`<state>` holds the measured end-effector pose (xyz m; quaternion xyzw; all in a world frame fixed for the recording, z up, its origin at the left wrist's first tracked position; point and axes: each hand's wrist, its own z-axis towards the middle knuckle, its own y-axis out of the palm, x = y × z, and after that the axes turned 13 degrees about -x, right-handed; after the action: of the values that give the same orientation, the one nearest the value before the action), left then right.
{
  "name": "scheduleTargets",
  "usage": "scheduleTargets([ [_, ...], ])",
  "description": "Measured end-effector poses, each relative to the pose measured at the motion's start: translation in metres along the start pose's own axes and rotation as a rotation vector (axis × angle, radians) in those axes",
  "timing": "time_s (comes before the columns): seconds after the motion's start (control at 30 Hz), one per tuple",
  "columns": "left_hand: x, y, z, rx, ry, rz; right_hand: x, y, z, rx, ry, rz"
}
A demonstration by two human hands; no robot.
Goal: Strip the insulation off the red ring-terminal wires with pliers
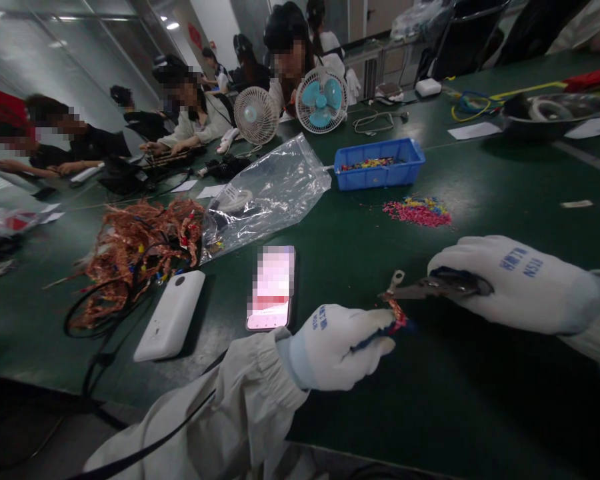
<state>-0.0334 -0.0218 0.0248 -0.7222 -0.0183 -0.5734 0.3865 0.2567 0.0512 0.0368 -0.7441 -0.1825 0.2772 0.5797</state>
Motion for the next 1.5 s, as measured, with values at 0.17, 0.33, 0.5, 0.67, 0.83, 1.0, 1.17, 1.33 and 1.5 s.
scheduleTargets([
  [0.17, 0.010, 0.000, -0.002, 0.106, -0.168, -0.200, -0.001, 0.008, -0.006, 0.012, 0.186, 0.055],
  [0.33, 0.011, 0.001, -0.001, 0.220, -0.246, -0.489, 0.005, 0.022, -0.008, 0.113, 0.254, 0.054],
  [0.5, 0.011, 0.000, 0.003, 0.248, -0.275, -0.672, -0.002, 0.040, -0.005, 0.315, 0.205, -0.007],
  [0.67, 0.009, -0.002, 0.004, 0.258, -0.263, -0.620, -0.014, 0.047, -0.003, 0.339, 0.165, -0.033],
  [0.83, 0.009, -0.003, 0.004, 0.261, -0.265, -0.540, -0.020, 0.043, -0.002, 0.292, 0.189, -0.050],
  [1.0, 0.008, -0.004, 0.002, 0.261, -0.259, -0.503, -0.019, 0.041, -0.002, 0.283, 0.208, -0.044],
  [1.17, 0.005, -0.002, 0.001, 0.272, -0.262, -0.439, -0.019, 0.041, -0.002, 0.252, 0.227, -0.036],
  [1.33, 0.002, -0.001, 0.000, 0.264, -0.267, -0.423, -0.023, 0.042, 0.000, 0.268, 0.212, -0.032],
  [1.5, 0.004, -0.001, 0.000, 0.259, -0.289, -0.405, -0.026, 0.041, 0.001, 0.232, 0.225, -0.006],
])
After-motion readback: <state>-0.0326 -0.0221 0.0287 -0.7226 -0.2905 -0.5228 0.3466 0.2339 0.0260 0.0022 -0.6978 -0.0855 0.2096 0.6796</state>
